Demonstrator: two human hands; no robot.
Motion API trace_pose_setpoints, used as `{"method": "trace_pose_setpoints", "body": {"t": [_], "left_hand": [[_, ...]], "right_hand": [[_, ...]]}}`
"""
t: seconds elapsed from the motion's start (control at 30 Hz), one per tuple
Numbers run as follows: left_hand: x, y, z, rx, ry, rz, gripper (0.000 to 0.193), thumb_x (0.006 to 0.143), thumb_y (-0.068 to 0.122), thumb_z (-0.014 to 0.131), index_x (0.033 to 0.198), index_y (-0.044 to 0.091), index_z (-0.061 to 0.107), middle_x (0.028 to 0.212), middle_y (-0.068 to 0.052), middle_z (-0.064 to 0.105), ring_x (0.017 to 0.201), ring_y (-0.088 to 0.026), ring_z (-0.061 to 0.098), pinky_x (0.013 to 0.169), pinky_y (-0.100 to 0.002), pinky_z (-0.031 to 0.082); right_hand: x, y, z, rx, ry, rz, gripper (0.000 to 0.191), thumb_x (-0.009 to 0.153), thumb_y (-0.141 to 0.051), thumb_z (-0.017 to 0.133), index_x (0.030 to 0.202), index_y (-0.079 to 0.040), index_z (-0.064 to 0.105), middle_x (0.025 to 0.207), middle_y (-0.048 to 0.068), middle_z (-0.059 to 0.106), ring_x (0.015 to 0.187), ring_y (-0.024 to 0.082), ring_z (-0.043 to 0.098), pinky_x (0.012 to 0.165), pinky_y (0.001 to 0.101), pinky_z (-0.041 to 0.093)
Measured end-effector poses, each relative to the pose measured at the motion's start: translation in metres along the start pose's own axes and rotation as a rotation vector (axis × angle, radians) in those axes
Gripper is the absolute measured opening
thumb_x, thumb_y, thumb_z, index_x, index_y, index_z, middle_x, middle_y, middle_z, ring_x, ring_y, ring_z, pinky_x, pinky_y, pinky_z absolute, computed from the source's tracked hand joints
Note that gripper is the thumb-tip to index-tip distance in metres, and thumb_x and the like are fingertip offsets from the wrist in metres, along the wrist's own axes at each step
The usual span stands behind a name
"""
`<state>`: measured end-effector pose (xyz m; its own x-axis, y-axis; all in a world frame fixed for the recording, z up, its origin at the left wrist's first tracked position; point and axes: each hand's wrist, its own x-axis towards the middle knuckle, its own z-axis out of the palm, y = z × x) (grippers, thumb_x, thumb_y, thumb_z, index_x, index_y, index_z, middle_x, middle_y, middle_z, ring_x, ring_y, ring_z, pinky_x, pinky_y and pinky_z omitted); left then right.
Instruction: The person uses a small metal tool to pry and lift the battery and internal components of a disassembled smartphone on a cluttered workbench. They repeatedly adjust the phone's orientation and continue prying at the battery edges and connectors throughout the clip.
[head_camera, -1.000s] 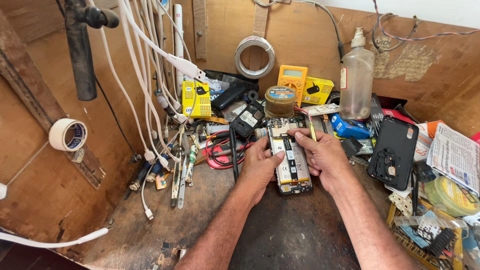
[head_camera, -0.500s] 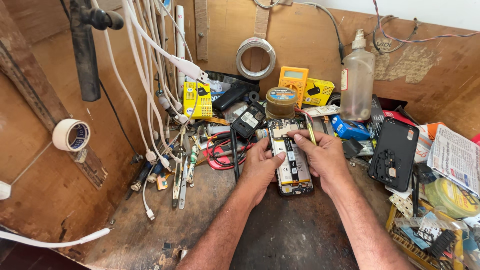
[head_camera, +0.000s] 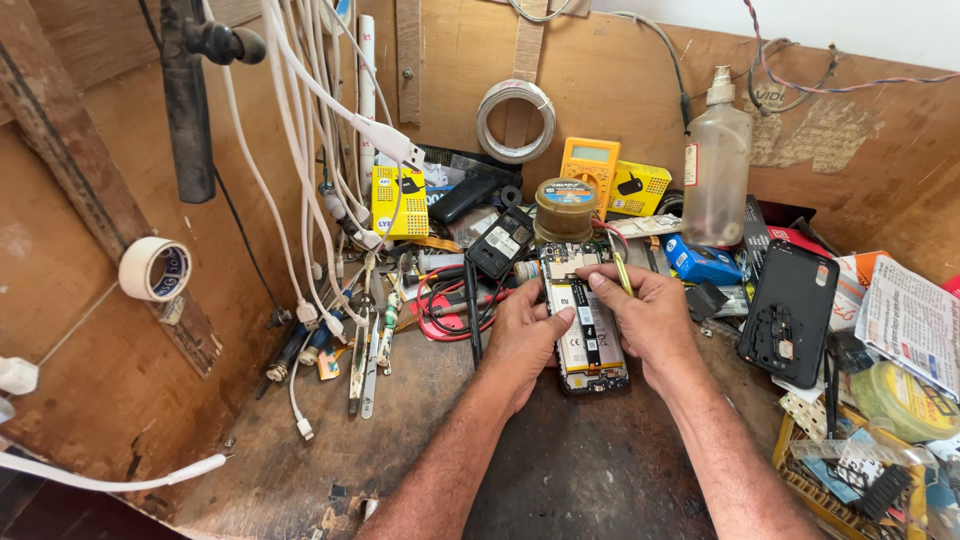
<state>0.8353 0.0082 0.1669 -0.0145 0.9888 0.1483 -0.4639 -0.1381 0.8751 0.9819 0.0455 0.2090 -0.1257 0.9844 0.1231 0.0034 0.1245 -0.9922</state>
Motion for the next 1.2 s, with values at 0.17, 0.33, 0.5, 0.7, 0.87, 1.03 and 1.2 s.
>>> {"method": "trace_pose_setpoints", "body": {"t": [0.17,0.33,0.5,0.7,0.87,1.03,1.2], "left_hand": [[0.001,0.0,-0.003,-0.002,0.016,-0.025,0.041,0.096,0.001,0.058,0.136,0.002,0.055,0.102,-0.01,0.075,0.082,-0.016,0.074,0.064,-0.032,0.064],[0.009,0.001,-0.005,-0.006,0.05,-0.009,0.04,0.096,-0.002,0.058,0.135,0.0,0.055,0.104,-0.01,0.075,0.086,-0.016,0.074,0.067,-0.032,0.064],[0.014,-0.003,-0.005,-0.057,0.052,-0.007,0.041,0.094,-0.003,0.058,0.135,0.0,0.055,0.103,-0.01,0.075,0.086,-0.016,0.074,0.07,-0.032,0.064],[0.015,-0.003,-0.006,-0.03,0.048,0.001,0.04,0.094,-0.003,0.058,0.135,-0.002,0.054,0.104,-0.012,0.075,0.086,-0.016,0.074,0.07,-0.032,0.064],[0.013,-0.002,-0.006,-0.015,0.053,-0.017,0.04,0.095,-0.002,0.058,0.135,-0.001,0.054,0.103,-0.012,0.074,0.086,-0.016,0.074,0.07,-0.032,0.064],[0.015,-0.003,-0.006,-0.012,0.045,-0.017,0.039,0.095,-0.002,0.058,0.134,-0.001,0.054,0.103,-0.012,0.074,0.086,-0.016,0.074,0.068,-0.031,0.064],[0.014,-0.003,-0.006,-0.007,0.042,-0.019,0.039,0.095,-0.001,0.058,0.134,-0.001,0.055,0.103,-0.011,0.074,0.085,-0.016,0.074,0.067,-0.032,0.064]], "right_hand": [[0.009,0.003,-0.002,-0.08,-0.03,0.062,0.018,0.097,-0.018,0.07,0.107,-0.009,0.081,0.069,0.002,0.065,0.044,0.005,0.039,0.034,0.0224,0.024],[0.022,0.006,-0.001,-0.156,0.018,-0.015,0.017,0.095,-0.014,0.07,0.106,-0.006,0.081,0.078,0.003,0.073,0.054,0.006,0.053,0.041,0.0238,0.036],[0.028,0.015,0.002,-0.315,0.031,-0.218,0.018,0.095,-0.013,0.071,0.107,-0.005,0.081,0.088,0.005,0.08,0.07,0.005,0.065,0.06,0.0232,0.052],[0.031,0.017,0.002,-0.14,-0.014,-0.153,0.017,0.095,-0.012,0.069,0.106,-0.003,0.079,0.088,0.004,0.079,0.07,0.006,0.067,0.06,0.0231,0.053],[0.031,0.009,0.0,-0.095,-0.029,0.047,0.017,0.097,-0.017,0.067,0.104,-0.007,0.077,0.065,-0.001,0.065,0.042,0.004,0.039,0.034,0.0231,0.023],[0.03,0.003,-0.001,-0.04,-0.063,0.1,0.017,0.098,-0.017,0.065,0.105,-0.006,0.075,0.057,-0.005,0.052,0.038,0.002,0.032,0.032,0.0233,0.019],[0.026,0.003,-0.002,-0.026,-0.053,0.099,0.017,0.097,-0.017,0.066,0.106,-0.006,0.076,0.056,-0.007,0.05,0.038,0.002,0.031,0.033,0.0226,0.02]]}}
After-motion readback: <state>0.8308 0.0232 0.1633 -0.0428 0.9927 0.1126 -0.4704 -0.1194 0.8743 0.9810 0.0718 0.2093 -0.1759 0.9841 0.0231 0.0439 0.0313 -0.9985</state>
